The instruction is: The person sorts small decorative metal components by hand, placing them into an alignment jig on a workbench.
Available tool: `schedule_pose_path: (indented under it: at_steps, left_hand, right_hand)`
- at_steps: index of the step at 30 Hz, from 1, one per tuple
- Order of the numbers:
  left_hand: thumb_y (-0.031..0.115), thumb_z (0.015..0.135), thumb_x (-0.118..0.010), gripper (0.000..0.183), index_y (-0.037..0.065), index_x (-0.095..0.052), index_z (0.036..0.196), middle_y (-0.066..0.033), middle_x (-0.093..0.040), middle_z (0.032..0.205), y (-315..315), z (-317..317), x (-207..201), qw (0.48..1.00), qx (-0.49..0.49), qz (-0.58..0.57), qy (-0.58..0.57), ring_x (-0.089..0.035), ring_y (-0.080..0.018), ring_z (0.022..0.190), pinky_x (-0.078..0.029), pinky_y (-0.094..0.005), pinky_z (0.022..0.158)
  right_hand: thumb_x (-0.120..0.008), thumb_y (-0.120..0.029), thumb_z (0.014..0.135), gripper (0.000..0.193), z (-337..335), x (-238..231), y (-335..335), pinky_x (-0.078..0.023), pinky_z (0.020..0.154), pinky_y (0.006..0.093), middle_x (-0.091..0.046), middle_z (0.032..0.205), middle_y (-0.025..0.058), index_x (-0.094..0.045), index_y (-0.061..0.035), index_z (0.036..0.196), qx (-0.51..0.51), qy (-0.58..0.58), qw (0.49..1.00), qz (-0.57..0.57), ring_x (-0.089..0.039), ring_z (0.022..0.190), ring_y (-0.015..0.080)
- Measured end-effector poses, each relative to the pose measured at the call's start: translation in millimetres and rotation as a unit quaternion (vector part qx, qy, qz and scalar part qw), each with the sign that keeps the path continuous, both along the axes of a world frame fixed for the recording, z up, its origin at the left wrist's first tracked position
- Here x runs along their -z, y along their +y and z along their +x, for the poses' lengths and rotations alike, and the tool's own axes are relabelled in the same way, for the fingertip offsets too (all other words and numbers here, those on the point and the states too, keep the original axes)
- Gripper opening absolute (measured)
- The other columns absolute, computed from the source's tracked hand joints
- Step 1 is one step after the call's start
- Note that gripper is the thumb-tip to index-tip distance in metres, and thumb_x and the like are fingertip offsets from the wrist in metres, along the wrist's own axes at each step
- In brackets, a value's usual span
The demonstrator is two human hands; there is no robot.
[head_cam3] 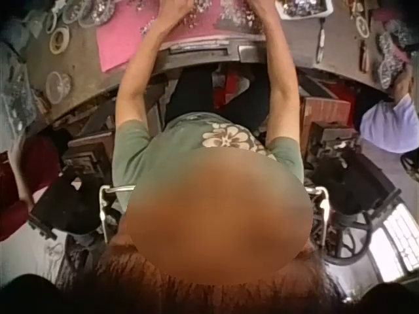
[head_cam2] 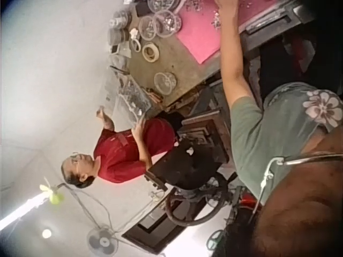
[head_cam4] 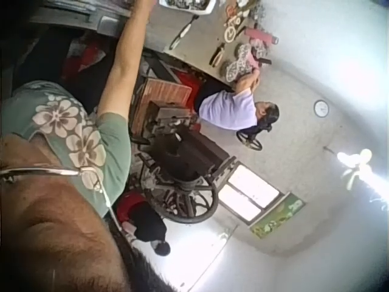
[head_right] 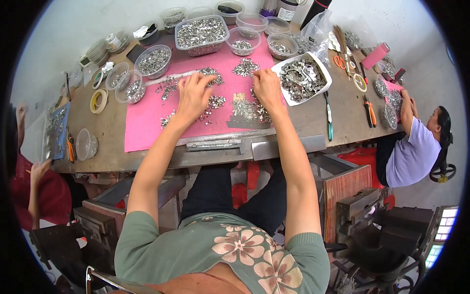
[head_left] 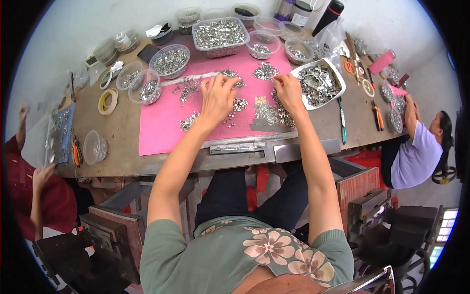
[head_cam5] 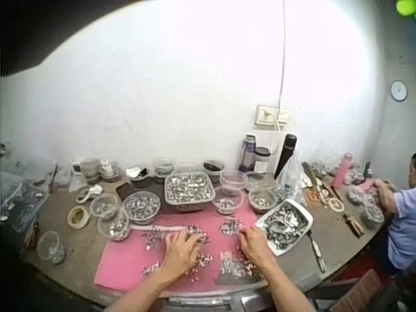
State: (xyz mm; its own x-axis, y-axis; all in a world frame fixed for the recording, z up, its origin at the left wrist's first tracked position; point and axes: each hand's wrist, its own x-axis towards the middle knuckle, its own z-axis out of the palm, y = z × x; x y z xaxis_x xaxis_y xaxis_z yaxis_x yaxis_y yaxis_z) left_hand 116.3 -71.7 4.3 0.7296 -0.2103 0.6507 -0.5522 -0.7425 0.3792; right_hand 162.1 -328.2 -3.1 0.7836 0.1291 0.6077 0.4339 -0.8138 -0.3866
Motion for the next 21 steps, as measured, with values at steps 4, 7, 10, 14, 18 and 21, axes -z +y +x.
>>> schedule_pose_path:
  at_steps: [4, 7, 10, 14, 18, 21]
  left_hand:
    - [0.02, 0.085, -0.076, 0.027, 0.014, -0.071, 0.11, -0.0097, -0.059, 0.103, 2.5, 39.8, 12.3, 0.998, -0.026, 0.02, 0.05, -0.058, -0.0282, 0.101, -0.039, -0.049, 0.093]
    - [0.022, 0.083, -0.078, 0.023, 0.015, -0.073, 0.105, -0.0094, -0.06, 0.099, 4.0, 51.7, 18.3, 0.996, 0.0, 0.03, 0.09, -0.059, -0.0285, 0.096, -0.042, -0.0464, 0.084]
    - [0.023, 0.084, -0.077, 0.015, 0.015, -0.075, 0.097, -0.0095, -0.061, 0.092, 3.4, 56.7, 18.0, 0.994, 0.014, -0.005, 0.112, -0.06, -0.0294, 0.092, -0.044, -0.0454, 0.081]
    - [0.017, 0.086, -0.072, 0.01, 0.009, -0.074, 0.092, -0.0117, -0.067, 0.085, 4.8, 59.9, 5.0, 0.994, -0.003, -0.065, 0.086, -0.064, -0.0325, 0.087, -0.048, -0.0477, 0.08]
    - [0.013, 0.088, -0.068, 0.012, 0.002, -0.071, 0.094, -0.0142, -0.073, 0.089, 4.1, 33.1, -11.0, 0.985, 0.029, -0.117, 0.121, -0.068, -0.0295, 0.082, -0.053, -0.0418, 0.077]
    - [0.011, 0.086, -0.07, 0.01, 0.002, -0.07, 0.09, -0.0135, -0.071, 0.083, 3.2, -15.3, -13.8, 0.965, 0.143, -0.121, 0.186, -0.067, -0.031, 0.076, -0.053, -0.0418, 0.072]
  right_hand:
    - [-0.073, -0.011, 0.085, 0.011, 19.7, 15.3, 13.5, -0.052, 0.076, 0.045, -0.068, 0.088, 0.0166, -0.074, -0.0029, 0.093, 0.037, 0.006, 0.997, -0.062, -0.066, 0.083, 0.0347]
    - [-0.073, -0.015, 0.083, 0.01, 25.2, 18.4, 12.8, -0.047, 0.081, 0.048, -0.068, 0.087, 0.0139, -0.074, -0.0073, 0.09, 0.024, 0.056, 0.998, -0.011, -0.065, 0.087, 0.0345]
    - [-0.073, -0.015, 0.082, 0.007, 21.8, 12.7, 11.5, -0.046, 0.078, 0.047, -0.069, 0.086, 0.0103, -0.074, -0.0093, 0.087, 0.001, 0.072, 0.997, 0.029, -0.065, 0.087, 0.0332]
    - [-0.072, -0.014, 0.084, 0.005, 20.3, 2.2, 12.2, -0.045, 0.077, 0.0461, -0.068, 0.085, 0.0092, -0.074, -0.0105, 0.085, 0.005, 0.007, 0.999, -0.032, -0.066, 0.086, 0.031]
    - [-0.069, -0.013, 0.083, 0.008, -25.8, -29.2, 23.3, -0.051, 0.072, 0.0443, -0.069, 0.077, 0.0127, -0.072, -0.0055, 0.082, -0.1, 0.111, 0.988, 0.043, -0.067, 0.076, 0.0319]
    - [-0.069, -0.011, 0.083, 0.008, -89.2, -38.6, 38.5, -0.052, 0.07, 0.0431, -0.068, 0.074, 0.0137, -0.071, -0.0025, 0.082, -0.17, 0.223, 0.956, 0.089, -0.066, 0.073, 0.0325]
